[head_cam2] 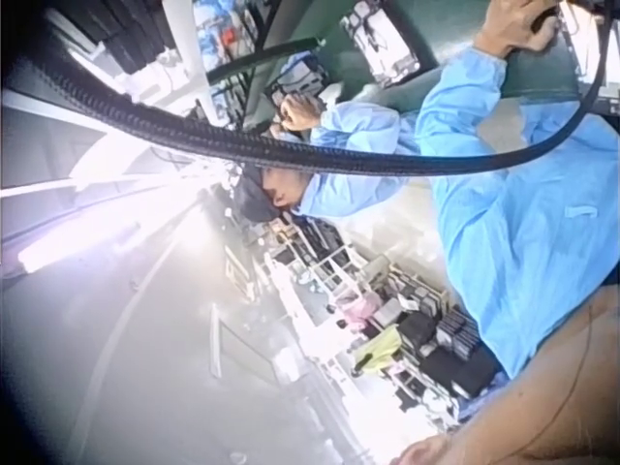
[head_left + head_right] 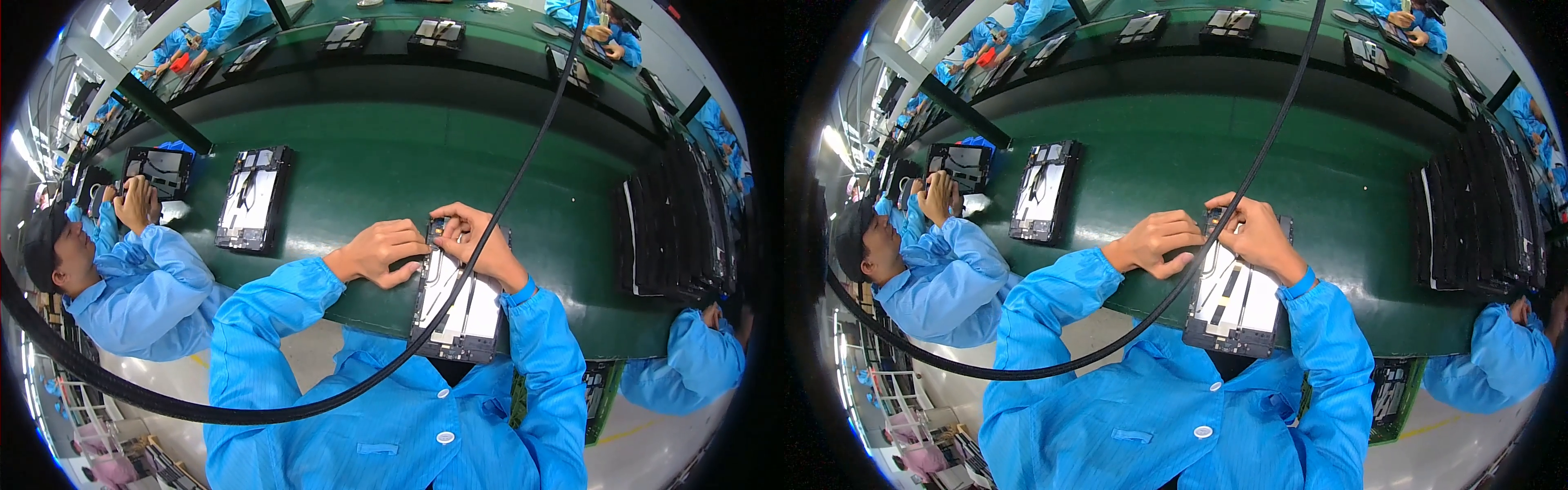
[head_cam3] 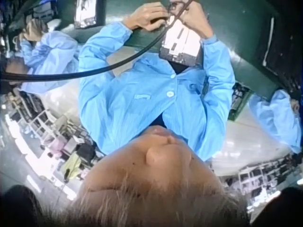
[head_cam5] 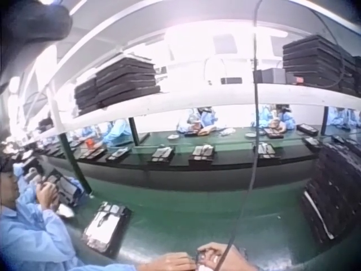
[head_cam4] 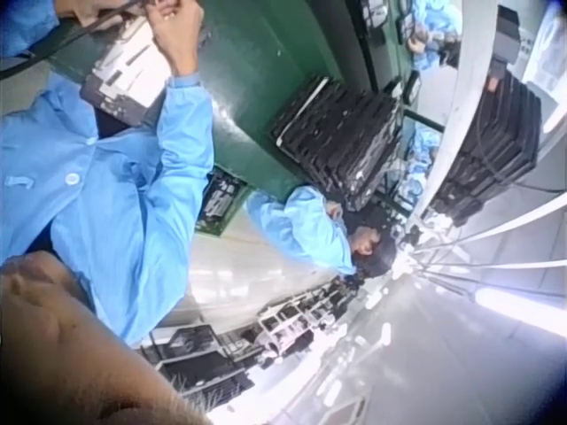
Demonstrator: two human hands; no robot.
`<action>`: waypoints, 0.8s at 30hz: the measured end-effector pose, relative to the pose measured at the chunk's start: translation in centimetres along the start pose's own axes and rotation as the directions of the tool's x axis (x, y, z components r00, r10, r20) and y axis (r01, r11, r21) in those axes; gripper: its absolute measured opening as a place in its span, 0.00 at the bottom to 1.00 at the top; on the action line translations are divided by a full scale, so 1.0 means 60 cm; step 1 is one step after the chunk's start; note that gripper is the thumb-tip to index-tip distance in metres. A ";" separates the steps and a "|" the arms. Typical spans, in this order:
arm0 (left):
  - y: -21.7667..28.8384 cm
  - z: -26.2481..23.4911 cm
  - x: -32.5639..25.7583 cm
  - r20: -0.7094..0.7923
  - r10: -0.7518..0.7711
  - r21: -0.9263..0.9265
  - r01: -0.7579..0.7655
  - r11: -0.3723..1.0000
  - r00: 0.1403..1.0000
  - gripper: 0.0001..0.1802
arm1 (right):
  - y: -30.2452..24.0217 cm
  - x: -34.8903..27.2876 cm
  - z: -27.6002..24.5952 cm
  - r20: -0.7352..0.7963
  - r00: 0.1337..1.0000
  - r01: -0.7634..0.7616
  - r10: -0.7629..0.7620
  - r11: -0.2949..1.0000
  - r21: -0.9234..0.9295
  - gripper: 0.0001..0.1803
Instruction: The person assembles internal components of a tablet device by hand, connecting a ribbon cable, a battery, and a circuit board.
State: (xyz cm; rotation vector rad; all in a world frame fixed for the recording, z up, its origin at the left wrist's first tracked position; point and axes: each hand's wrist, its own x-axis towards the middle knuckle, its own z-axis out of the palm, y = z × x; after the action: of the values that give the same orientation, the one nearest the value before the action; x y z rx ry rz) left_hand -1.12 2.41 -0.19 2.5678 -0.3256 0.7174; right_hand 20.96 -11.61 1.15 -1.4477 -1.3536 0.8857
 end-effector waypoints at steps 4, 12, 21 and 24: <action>-0.002 0.006 -0.008 -0.024 -0.057 -0.017 0.056 0.998 0.998 0.21 | -0.007 -0.001 -0.002 0.000 0.999 -0.032 0.032 0.999 0.011 0.24; -0.006 0.010 -0.011 -0.022 -0.060 -0.009 0.060 0.998 0.998 0.21 | -0.009 -0.002 -0.001 -0.003 0.998 -0.059 0.060 0.998 0.020 0.26; -0.009 0.005 -0.002 -0.014 0.022 0.067 -0.021 0.998 1.000 0.20 | -0.005 0.005 0.005 -0.018 0.999 -0.050 0.051 0.997 0.061 0.25; -0.009 0.011 0.007 -0.015 0.031 0.054 -0.030 0.998 0.999 0.19 | -0.003 0.001 0.004 -0.055 0.997 -0.039 0.044 0.994 0.097 0.24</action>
State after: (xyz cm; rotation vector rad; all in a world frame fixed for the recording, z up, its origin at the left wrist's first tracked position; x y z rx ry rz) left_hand -0.30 2.50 -0.68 2.6117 -0.3449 0.7674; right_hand 20.69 -11.53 1.23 -1.4210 -1.2260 0.9171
